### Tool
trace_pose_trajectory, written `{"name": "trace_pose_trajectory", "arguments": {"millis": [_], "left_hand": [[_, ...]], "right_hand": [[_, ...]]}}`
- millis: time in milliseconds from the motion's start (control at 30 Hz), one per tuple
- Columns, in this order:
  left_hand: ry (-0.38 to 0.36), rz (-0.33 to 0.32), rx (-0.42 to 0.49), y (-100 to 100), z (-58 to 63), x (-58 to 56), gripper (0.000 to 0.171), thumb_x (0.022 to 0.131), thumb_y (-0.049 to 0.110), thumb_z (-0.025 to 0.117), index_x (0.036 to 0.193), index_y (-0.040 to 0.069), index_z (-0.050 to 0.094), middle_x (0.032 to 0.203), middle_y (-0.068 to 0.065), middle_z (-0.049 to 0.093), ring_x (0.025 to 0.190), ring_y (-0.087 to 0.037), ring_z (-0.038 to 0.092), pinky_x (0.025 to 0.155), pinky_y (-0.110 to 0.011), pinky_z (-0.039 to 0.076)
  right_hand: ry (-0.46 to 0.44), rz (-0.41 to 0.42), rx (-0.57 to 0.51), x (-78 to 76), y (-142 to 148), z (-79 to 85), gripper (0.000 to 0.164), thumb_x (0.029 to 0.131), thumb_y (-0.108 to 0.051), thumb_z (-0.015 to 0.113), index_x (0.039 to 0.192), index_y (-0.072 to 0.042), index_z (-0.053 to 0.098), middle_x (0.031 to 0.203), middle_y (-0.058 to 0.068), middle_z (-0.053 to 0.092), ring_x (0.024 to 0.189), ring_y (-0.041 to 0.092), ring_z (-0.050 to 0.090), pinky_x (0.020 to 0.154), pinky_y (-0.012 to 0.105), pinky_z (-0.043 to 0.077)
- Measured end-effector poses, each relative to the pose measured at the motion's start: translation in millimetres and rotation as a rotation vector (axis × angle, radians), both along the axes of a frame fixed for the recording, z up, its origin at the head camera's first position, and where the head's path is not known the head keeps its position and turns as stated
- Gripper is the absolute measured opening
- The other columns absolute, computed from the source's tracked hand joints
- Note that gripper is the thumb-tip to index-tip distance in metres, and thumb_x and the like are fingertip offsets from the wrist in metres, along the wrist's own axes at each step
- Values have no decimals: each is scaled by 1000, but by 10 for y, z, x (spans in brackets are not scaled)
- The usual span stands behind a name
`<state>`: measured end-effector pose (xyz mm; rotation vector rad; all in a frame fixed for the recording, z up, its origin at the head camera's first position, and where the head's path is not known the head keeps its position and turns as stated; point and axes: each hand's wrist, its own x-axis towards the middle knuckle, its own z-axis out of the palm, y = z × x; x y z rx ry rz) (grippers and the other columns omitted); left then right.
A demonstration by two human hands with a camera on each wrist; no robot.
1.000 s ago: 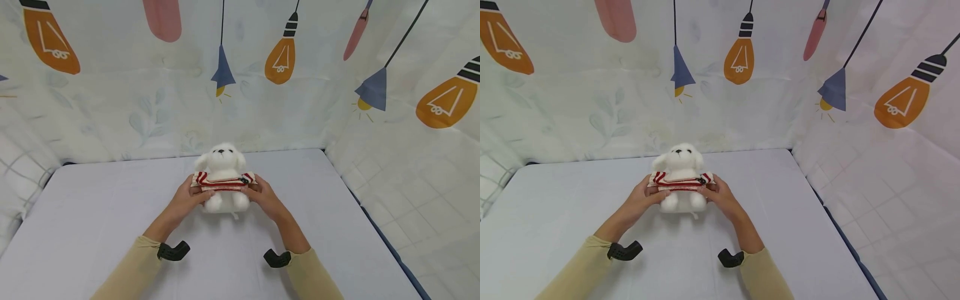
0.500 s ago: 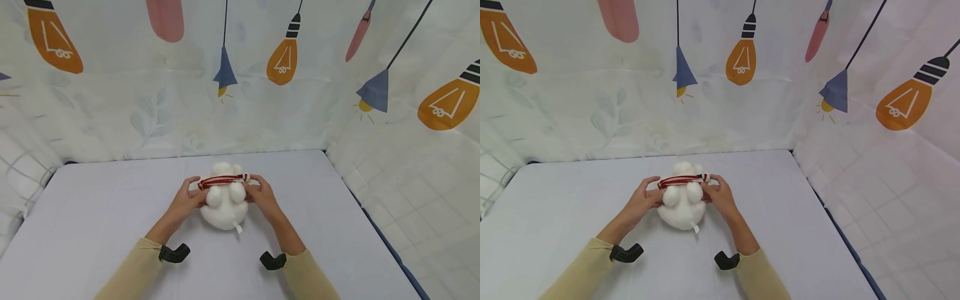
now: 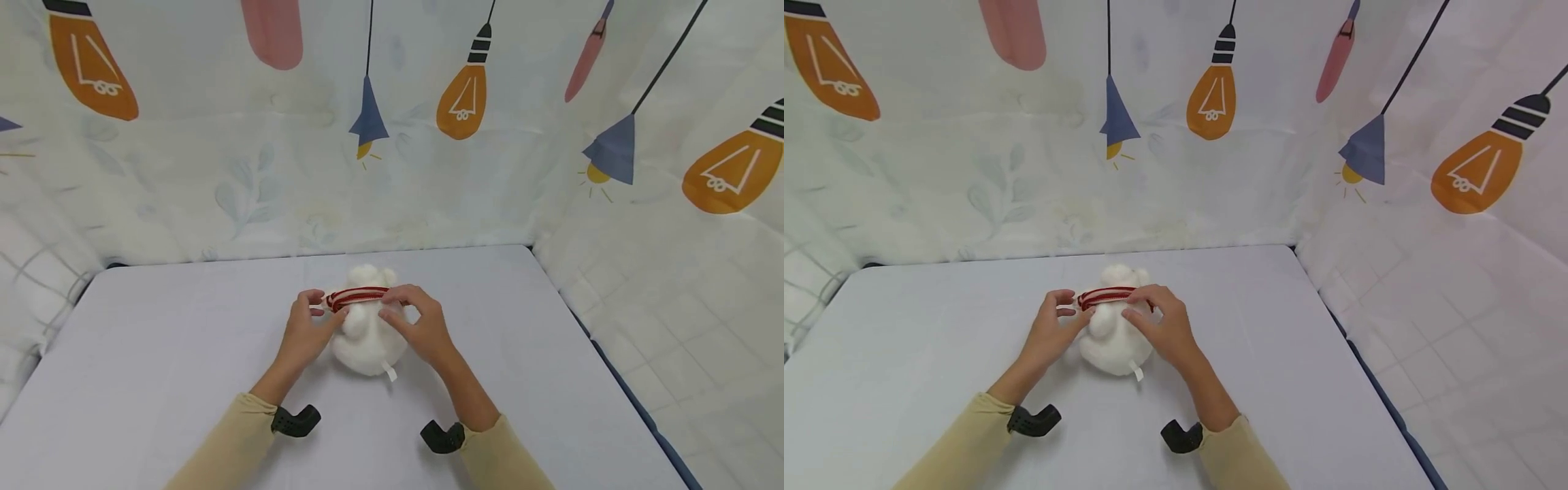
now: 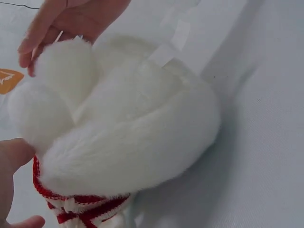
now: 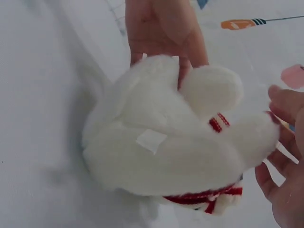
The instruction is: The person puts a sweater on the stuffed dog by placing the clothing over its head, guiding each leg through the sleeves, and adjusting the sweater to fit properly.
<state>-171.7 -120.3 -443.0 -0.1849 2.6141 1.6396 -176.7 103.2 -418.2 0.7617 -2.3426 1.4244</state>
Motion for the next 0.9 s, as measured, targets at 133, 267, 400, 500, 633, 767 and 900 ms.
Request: {"name": "trace_pose_trajectory", "arguments": {"millis": [133,267,400,500,633,767,900], "left_hand": [[-19,-17,-1,32,7,-10,72,88,54,62,138,11,33,131,-14,48,122,-29,49,92,-44,47],[18,-30,45,44,-16,-35,66,88,46,66,137,13,35,131,-12,53,123,-25,50,94,-40,44],[95,-70,89,35,-42,-65,58,88,34,70,135,15,43,133,-9,54,125,-23,48,95,-38,41],[195,-94,54,10,-83,-93,47,86,31,72,127,16,53,128,-5,58,121,-20,51,94,-38,43],[407,-143,11,-33,-171,-122,33,84,23,75,113,16,62,113,-1,65,109,-16,58,89,-37,49],[563,-283,25,-59,-235,-154,30,84,11,74,112,12,62,107,-2,64,100,-17,60,80,-34,54],[505,-369,49,-81,-230,-184,35,87,12,71,119,11,56,110,-4,61,100,-17,59,80,-30,54]], "right_hand": [[35,105,145,19,-26,27,24,87,-16,72,110,-17,68,111,-3,69,112,12,60,99,36,47],[20,104,302,-10,-56,7,28,87,-13,71,115,-17,68,114,-5,69,114,9,61,100,38,46],[72,114,391,-61,-85,-33,31,87,-11,71,117,-18,68,116,-6,70,112,9,63,98,37,48],[95,175,423,-93,-95,-51,36,87,-11,72,121,-19,66,122,-7,68,119,9,60,102,36,46],[69,276,440,-110,-68,-60,40,86,-13,73,125,-17,65,128,-5,64,126,10,55,106,34,43],[70,335,426,-120,-35,-71,35,86,-12,72,120,-16,66,126,-5,65,125,10,55,107,31,42],[111,350,426,-129,-37,-87,32,86,-13,71,117,-17,67,124,-6,66,124,9,56,106,31,42]]}}
